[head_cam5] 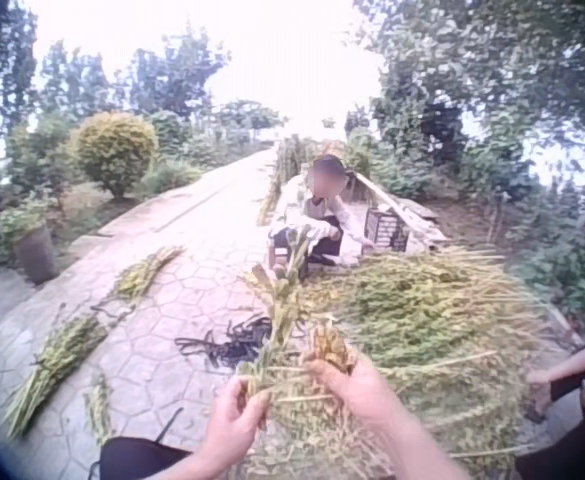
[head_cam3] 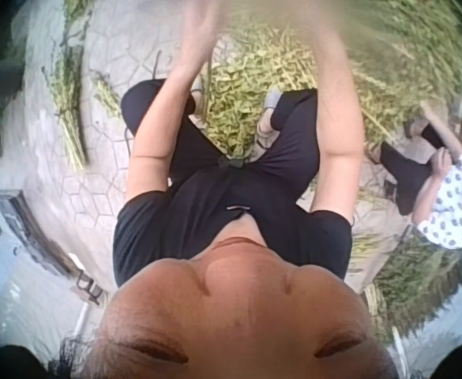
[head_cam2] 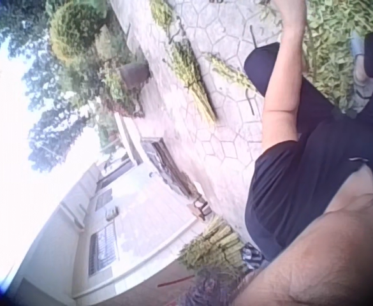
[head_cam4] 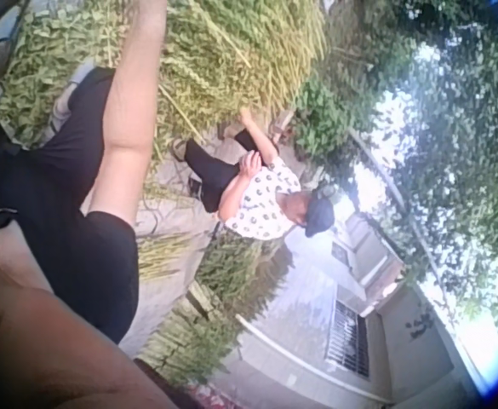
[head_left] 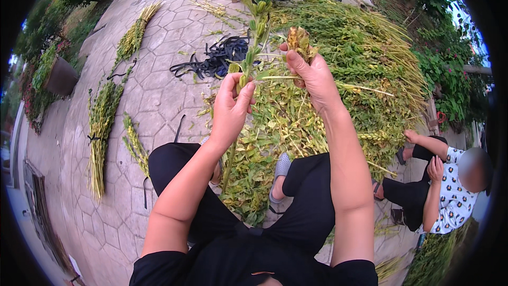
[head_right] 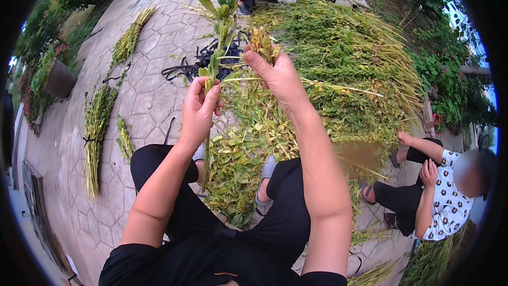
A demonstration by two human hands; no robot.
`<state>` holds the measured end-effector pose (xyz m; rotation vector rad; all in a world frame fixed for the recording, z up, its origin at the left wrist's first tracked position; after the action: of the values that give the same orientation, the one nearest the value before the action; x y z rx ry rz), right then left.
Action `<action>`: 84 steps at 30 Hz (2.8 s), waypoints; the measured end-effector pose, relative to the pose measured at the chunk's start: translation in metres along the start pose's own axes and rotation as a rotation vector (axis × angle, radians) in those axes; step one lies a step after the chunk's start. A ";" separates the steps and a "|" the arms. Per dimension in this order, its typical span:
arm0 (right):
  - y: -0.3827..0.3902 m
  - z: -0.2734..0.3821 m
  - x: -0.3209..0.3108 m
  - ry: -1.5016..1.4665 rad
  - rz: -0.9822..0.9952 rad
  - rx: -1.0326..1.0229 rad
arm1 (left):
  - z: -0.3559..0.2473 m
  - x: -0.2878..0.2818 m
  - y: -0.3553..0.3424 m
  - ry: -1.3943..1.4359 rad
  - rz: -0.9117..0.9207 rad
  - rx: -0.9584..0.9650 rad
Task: The person gathers sesame stalks from a pile on the ground, organizes them into a bundle, and ties the bundle with a black strip by hand.
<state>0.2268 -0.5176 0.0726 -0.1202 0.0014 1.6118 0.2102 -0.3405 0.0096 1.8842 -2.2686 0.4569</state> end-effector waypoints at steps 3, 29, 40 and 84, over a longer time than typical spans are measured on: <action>-0.008 -0.003 -0.003 0.021 -0.050 0.056 | 0.003 0.004 0.005 -0.064 0.033 0.025; 0.028 -0.004 0.054 0.684 0.473 -0.339 | -0.009 -0.024 -0.008 0.104 -0.056 0.010; -0.004 -0.027 0.027 0.418 0.235 -0.134 | -0.014 -0.009 0.002 0.400 0.226 -0.283; 0.038 0.025 0.061 0.913 0.248 -0.691 | 0.032 -0.001 0.009 0.124 0.005 -0.073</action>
<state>0.1843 -0.4562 0.0899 -1.4208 0.1693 1.6119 0.2039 -0.3486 -0.0220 1.7646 -2.1811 0.4710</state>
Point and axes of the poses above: each hand's wrist, its own y-axis away from the middle knuckle, its own x-axis out of the palm, z = x × y, the point moved 4 cm from there along -y, towards the middle knuckle, and after that the axes turned 9 degrees about y, right-handed, at the moved point
